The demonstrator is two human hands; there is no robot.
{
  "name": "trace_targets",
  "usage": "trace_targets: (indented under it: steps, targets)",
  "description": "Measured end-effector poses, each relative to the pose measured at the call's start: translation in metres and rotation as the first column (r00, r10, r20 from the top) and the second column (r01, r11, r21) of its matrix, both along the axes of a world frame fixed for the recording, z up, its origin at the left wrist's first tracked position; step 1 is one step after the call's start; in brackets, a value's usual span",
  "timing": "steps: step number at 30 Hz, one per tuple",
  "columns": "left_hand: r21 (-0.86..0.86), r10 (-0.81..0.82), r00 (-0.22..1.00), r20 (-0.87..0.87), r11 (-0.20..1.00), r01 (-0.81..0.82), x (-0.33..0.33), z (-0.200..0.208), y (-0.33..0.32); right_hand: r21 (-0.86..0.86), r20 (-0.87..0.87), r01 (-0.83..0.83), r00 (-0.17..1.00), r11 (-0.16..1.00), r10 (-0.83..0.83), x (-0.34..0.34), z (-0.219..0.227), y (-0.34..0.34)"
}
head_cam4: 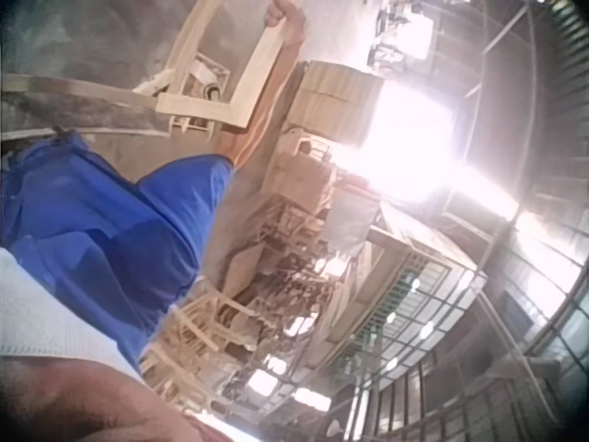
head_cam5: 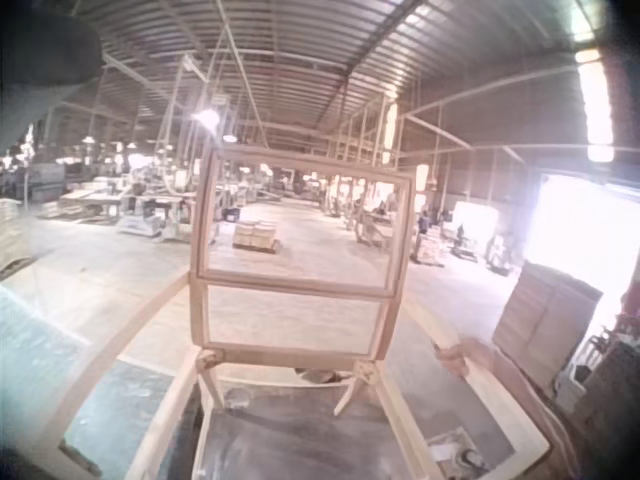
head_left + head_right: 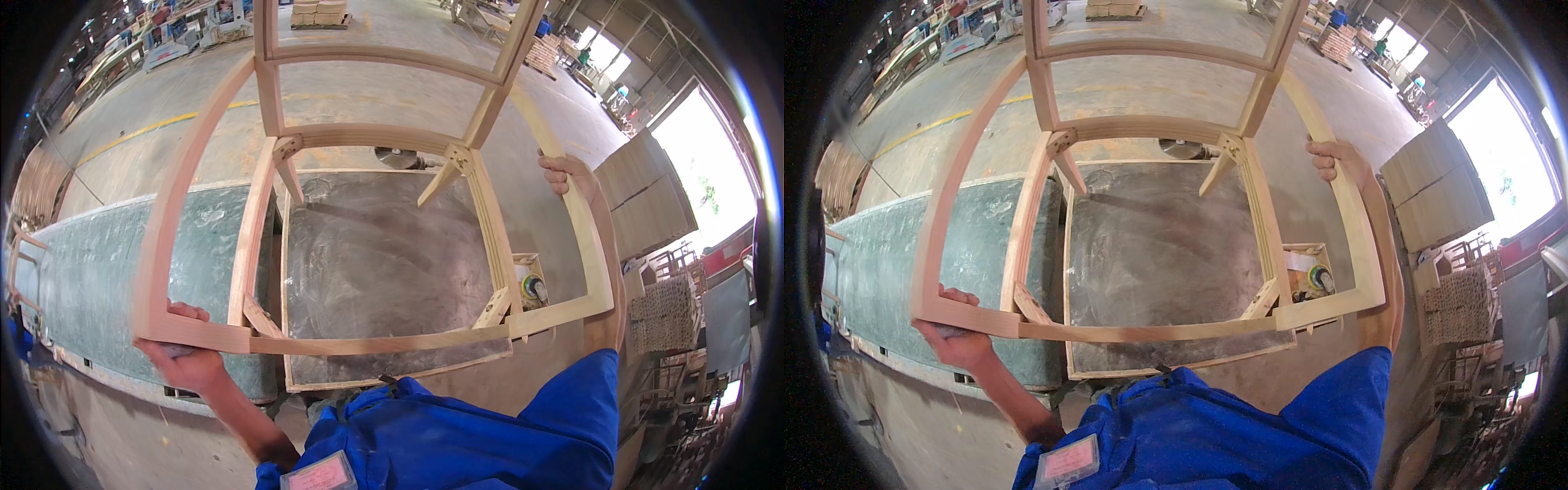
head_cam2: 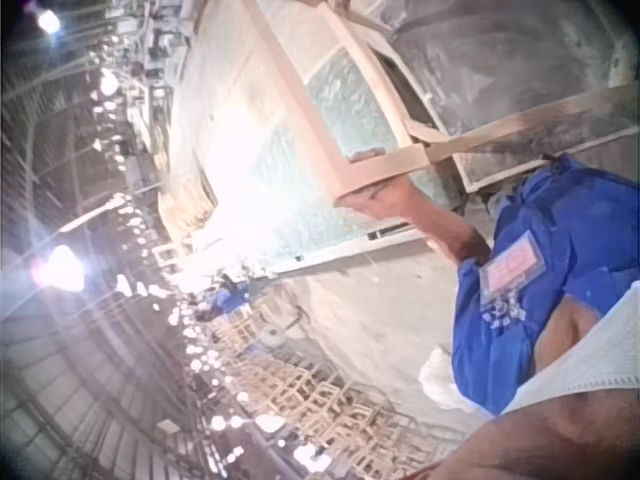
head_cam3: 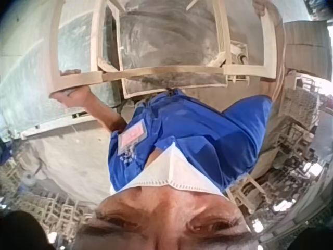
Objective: The person sands a wooden chair frame with a sanding block, focusing on the legs and curved backrest. They rotate the chair to access different sides and continue smoothing the surfaces.
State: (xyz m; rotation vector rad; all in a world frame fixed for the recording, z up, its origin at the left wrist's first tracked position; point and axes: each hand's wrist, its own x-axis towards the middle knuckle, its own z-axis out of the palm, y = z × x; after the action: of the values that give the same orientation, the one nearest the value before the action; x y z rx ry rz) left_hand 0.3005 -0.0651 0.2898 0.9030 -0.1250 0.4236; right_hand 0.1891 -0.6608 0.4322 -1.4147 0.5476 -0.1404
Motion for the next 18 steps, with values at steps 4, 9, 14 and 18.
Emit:
trace_targets:
  steps: [4, 9, 14, 18]
  targets:
    - [0.021, 0.011, 0.999, -0.032, 1.000, -0.011, 0.004, -0.015, -0.036, -0.041, -0.046, 0.043, 0.998, 0.998, -0.045, -0.011, -0.017, -0.028]
    - [0.023, -0.060, 0.998, -0.006, 0.998, 0.060, 0.017, -0.021, -0.047, -0.003, -0.060, 0.023, 0.998, 1.000, -0.023, 0.000, -0.037, -0.053]
    - [0.156, -0.315, 0.949, 0.026, 0.939, 0.307, 0.030, -0.011, -0.048, -0.136, -0.110, 0.023, 0.993, 0.990, -0.039, 0.019, -0.040, -0.074]
    - [0.188, -0.323, 0.868, -0.378, 0.891, 0.413, 0.064, 0.048, -0.057, -0.537, -0.325, -0.120, 0.943, 0.835, -0.074, 0.037, -0.023, -0.075]
